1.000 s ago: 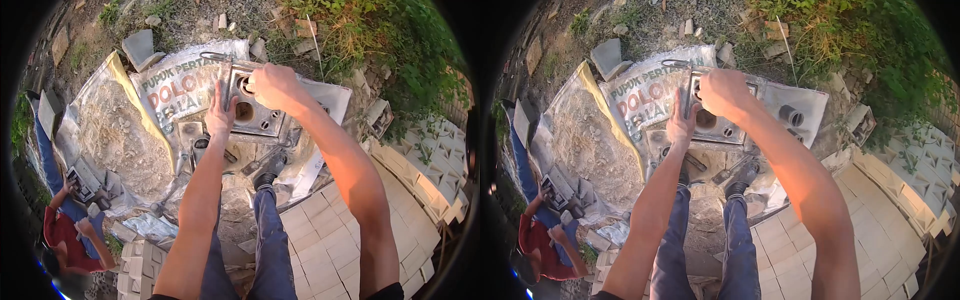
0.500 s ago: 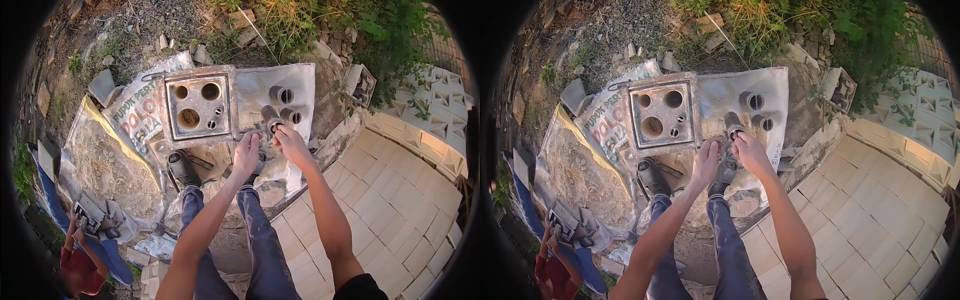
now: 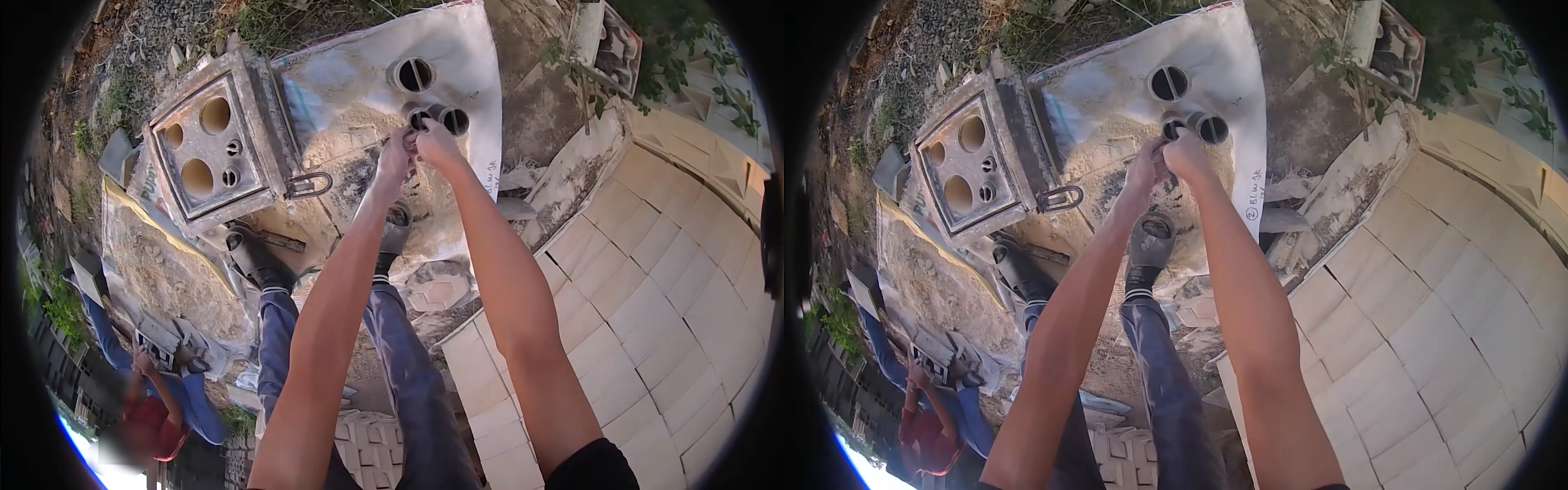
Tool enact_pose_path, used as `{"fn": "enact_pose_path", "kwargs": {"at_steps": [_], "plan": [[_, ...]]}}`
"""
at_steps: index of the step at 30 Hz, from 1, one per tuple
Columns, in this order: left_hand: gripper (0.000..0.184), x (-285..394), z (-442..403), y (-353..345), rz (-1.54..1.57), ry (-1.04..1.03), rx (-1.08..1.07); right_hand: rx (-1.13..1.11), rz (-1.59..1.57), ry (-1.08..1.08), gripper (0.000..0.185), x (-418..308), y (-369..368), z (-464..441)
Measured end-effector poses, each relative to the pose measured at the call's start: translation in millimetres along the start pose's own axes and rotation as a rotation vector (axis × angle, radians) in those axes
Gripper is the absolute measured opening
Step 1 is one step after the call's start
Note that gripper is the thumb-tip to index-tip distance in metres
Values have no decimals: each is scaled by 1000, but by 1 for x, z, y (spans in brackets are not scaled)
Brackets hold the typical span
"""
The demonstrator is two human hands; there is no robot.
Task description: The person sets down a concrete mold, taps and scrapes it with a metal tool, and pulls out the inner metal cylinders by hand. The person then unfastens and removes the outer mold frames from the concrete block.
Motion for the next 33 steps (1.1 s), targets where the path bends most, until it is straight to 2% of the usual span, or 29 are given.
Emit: {"fn": "enact_pose_path", "kwargs": {"at_steps": [1,3,4,6,7,9,11,12,13,16,18,20,22,26,28,30,33], "plan": [[56,-10,-7,1,-8,10,20,58,-33,-29,47,1,2,0],[50,-11,-13,0,-67,-185,151,164,23,58,45,-11,11,13],[50,-8,-6,2,-76,-190,172,200,43,97,42,-23,14,24],[39,4,27,14,-401,-324,408,235,-20,66,36,-50,17,50],[33,20,54,22,-396,-373,408,279,-82,163,27,-64,12,63],[27,40,100,43,-395,-436,421,137,-191,236,18,-102,-4,90],[19,51,141,77,-520,-673,615,65,-204,309,16,-145,-27,116],[15,57,160,98,-620,-703,731,-1,-213,367,14,-165,-44,125],[16,64,173,121,-657,-742,813,-9,-210,369,14,-179,-60,129],[36,74,190,190,-852,-692,1050,-85,-60,439,13,-216,-111,134],[40,80,187,220,-887,-716,1034,29,30,591,16,-240,-133,137],[44,80,186,237,-914,-730,1021,3,148,602,22,-255,-147,137],[46,77,179,241,-1002,-727,874,31,279,751,26,-262,-161,132],[47,79,171,245,-948,-675,866,-1,508,740,29,-265,-172,117],[43,83,170,248,-940,-700,876,31,538,822,26,-265,-175,111],[38,83,164,249,-985,-688,797,39,672,965,23,-267,-178,108],[33,82,162,252,-964,-733,765,-2,735,972,23,-269,-181,104]]}}
Point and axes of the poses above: each hand's wrist, its own z-axis away from the middle knuckle, its own y-axis out of the back of the hand, x = y × z, the point moved 4 cm from there along -z, towards the middle knuckle, and after that the axes turned 7 degrees about -z, right-handed, at the moved point
